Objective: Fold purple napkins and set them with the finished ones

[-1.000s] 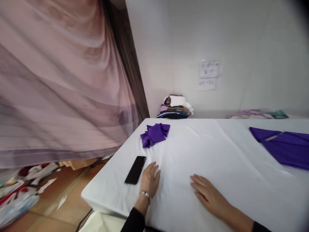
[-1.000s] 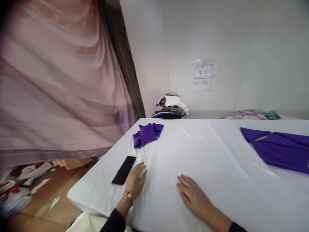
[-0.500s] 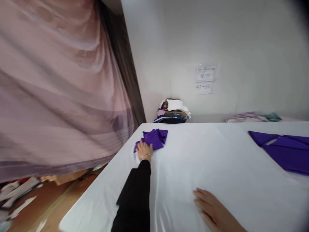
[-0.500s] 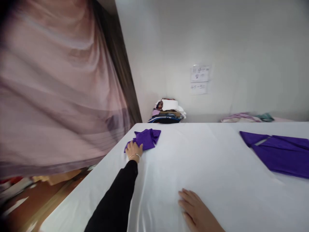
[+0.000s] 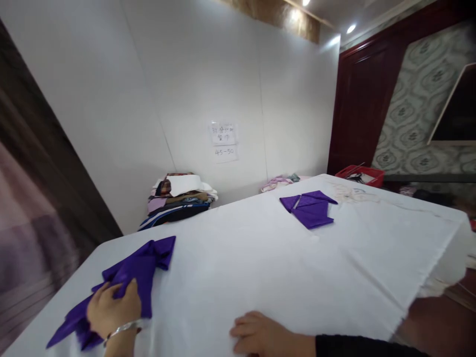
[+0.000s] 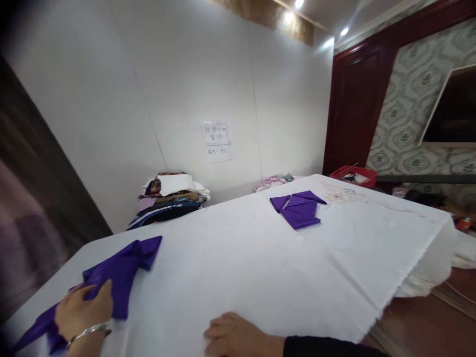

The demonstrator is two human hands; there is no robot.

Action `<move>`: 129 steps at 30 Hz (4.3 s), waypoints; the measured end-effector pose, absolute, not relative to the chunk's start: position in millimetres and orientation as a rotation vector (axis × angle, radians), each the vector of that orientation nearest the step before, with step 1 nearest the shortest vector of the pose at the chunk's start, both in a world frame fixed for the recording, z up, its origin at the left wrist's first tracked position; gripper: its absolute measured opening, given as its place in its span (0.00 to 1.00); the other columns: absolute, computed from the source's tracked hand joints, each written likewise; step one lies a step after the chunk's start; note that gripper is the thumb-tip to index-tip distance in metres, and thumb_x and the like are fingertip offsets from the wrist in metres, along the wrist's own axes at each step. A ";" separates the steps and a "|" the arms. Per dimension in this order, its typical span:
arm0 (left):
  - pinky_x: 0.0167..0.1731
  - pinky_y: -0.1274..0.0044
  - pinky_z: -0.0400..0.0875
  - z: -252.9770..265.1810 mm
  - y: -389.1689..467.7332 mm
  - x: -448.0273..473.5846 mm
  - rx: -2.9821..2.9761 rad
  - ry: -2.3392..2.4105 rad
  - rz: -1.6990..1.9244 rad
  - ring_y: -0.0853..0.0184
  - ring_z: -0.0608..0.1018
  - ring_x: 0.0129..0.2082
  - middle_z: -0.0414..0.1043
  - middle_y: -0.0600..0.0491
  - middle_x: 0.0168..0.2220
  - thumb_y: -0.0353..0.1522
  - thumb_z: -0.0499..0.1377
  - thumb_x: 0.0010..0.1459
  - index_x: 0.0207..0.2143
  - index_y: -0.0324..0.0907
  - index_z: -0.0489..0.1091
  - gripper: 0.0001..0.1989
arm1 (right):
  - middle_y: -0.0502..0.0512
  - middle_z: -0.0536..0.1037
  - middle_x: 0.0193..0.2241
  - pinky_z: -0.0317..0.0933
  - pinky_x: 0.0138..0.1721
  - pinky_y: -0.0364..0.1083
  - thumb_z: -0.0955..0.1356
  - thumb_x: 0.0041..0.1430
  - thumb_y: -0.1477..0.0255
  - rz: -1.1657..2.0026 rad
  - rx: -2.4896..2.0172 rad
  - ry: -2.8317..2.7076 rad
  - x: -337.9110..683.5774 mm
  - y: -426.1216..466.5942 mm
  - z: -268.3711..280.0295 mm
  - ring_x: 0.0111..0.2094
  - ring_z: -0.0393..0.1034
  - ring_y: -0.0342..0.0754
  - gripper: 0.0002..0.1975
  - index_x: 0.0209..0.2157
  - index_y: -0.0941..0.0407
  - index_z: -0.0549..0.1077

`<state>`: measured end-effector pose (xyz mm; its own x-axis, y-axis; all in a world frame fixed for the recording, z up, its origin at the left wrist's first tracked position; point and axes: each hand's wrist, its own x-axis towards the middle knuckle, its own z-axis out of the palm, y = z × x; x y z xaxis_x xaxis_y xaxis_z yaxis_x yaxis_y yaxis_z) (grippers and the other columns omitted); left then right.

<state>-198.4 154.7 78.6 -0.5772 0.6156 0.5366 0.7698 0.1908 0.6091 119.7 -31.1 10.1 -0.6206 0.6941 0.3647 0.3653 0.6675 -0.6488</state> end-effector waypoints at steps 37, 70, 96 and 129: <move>0.55 0.63 0.59 29.9 -33.2 31.5 -2.779 -1.684 -1.526 0.60 0.64 0.55 0.63 0.44 0.54 0.38 0.54 0.53 0.54 0.38 0.61 0.26 | 0.57 0.57 0.59 0.43 0.58 0.51 0.69 0.47 0.55 1.252 -0.993 -0.844 177.3 -44.6 22.3 0.59 0.50 0.51 0.39 0.58 0.52 0.55; 0.41 0.70 0.70 20.8 -22.3 -10.9 -2.382 -2.077 -1.629 0.63 0.76 0.37 0.74 0.51 0.36 0.40 0.52 0.52 0.39 0.42 0.68 0.16 | 0.57 0.78 0.32 0.64 0.37 0.50 0.65 0.51 0.60 1.432 -0.998 -0.668 240.8 -51.6 23.6 0.34 0.72 0.53 0.20 0.41 0.58 0.73; 0.51 0.62 0.58 20.9 -85.6 20.6 -2.715 -1.708 -0.698 0.57 0.66 0.51 0.66 0.49 0.51 0.43 0.59 0.49 0.49 0.46 0.66 0.24 | 0.41 0.60 0.15 0.50 0.20 0.42 0.67 0.47 0.62 1.069 -1.271 -1.081 243.8 -30.0 0.2 0.17 0.55 0.41 0.32 0.53 0.61 0.62; 0.25 0.78 0.64 40.1 -20.0 -46.7 -1.527 -2.503 -2.801 0.71 0.69 0.21 0.67 0.59 0.18 0.41 0.62 0.40 0.23 0.40 0.68 0.13 | 0.44 0.62 0.18 0.51 0.20 0.43 0.65 0.48 0.61 1.049 -1.265 -1.058 247.6 -44.6 9.3 0.18 0.55 0.42 0.35 0.57 0.58 0.57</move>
